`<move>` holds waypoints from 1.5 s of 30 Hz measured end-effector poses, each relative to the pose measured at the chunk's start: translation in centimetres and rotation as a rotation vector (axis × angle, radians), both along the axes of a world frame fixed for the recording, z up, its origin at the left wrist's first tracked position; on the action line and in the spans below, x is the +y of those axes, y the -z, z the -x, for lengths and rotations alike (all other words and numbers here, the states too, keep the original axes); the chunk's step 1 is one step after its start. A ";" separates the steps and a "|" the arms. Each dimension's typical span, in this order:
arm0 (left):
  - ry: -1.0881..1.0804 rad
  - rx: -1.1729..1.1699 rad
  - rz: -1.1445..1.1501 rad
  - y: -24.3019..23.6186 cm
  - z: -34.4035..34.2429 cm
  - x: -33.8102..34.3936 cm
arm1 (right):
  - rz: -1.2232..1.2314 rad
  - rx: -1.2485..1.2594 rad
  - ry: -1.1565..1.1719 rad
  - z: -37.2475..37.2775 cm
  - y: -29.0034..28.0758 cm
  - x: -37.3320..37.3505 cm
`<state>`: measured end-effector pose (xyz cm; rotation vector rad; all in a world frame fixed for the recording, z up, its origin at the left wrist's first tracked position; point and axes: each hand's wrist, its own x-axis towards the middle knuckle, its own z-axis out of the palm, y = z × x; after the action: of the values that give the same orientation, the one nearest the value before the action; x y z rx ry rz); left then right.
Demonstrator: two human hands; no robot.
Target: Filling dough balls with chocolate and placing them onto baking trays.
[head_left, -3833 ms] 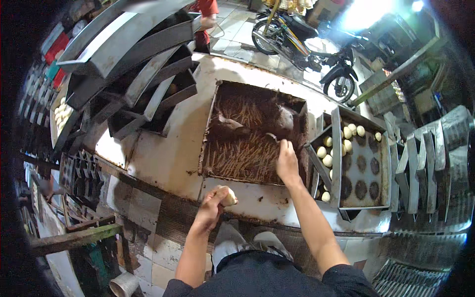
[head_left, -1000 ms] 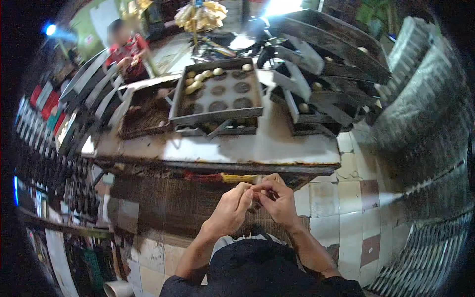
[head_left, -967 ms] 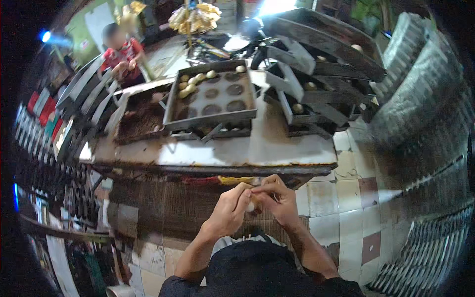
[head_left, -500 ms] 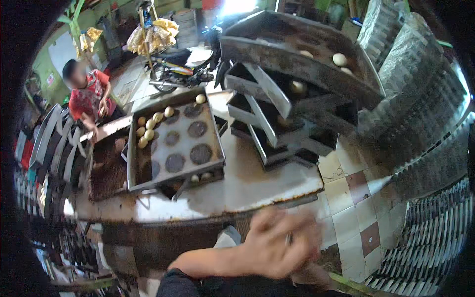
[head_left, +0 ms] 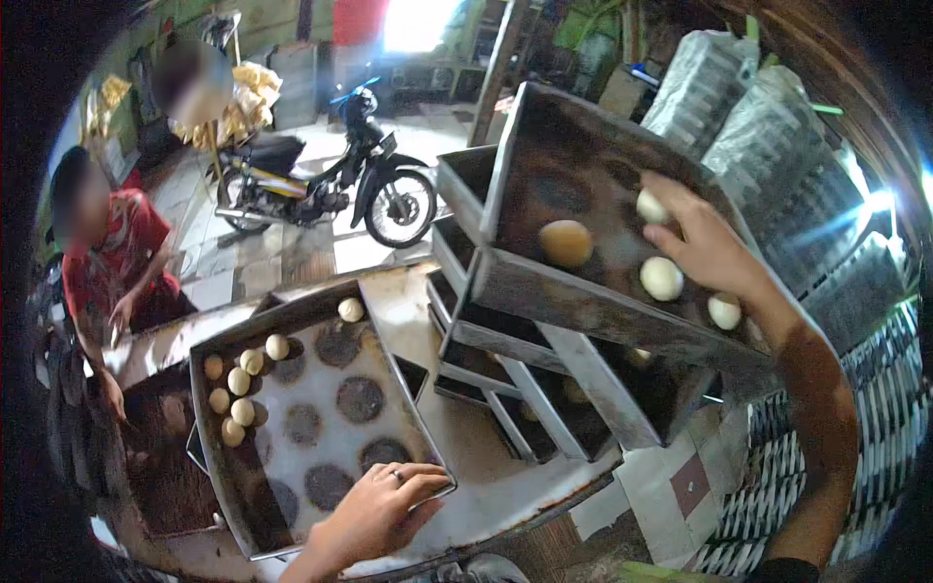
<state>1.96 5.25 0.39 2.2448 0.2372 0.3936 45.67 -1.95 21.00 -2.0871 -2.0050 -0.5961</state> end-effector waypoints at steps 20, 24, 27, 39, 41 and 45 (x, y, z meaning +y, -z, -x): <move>-0.924 -0.040 0.053 8.1 8.6 13.5 | -0.157 0.138 -0.152 27.1 4.6 -28.8; -0.498 -0.374 0.793 5.9 10.3 -2.6 | -0.137 0.682 0.097 30.1 12.9 -33.3; -0.405 -0.270 0.923 4.1 13.5 -13.6 | -0.228 1.053 -0.179 36.9 19.1 -29.0; -1.243 -0.678 1.357 13.6 36.1 -28.2 | 0.095 1.095 -0.671 64.2 37.2 -13.9; -1.365 -0.954 1.309 13.7 37.9 -26.9 | 0.145 1.115 -0.419 67.0 40.5 -9.1; -1.259 -0.697 1.374 14.7 42.2 -23.7 | 0.037 1.018 -0.304 68.4 46.6 -0.8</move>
<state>-40.23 -18.49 -14.28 0.3380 1.1075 1.1458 -22.70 -2.73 -25.56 -1.5194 -1.6067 0.4842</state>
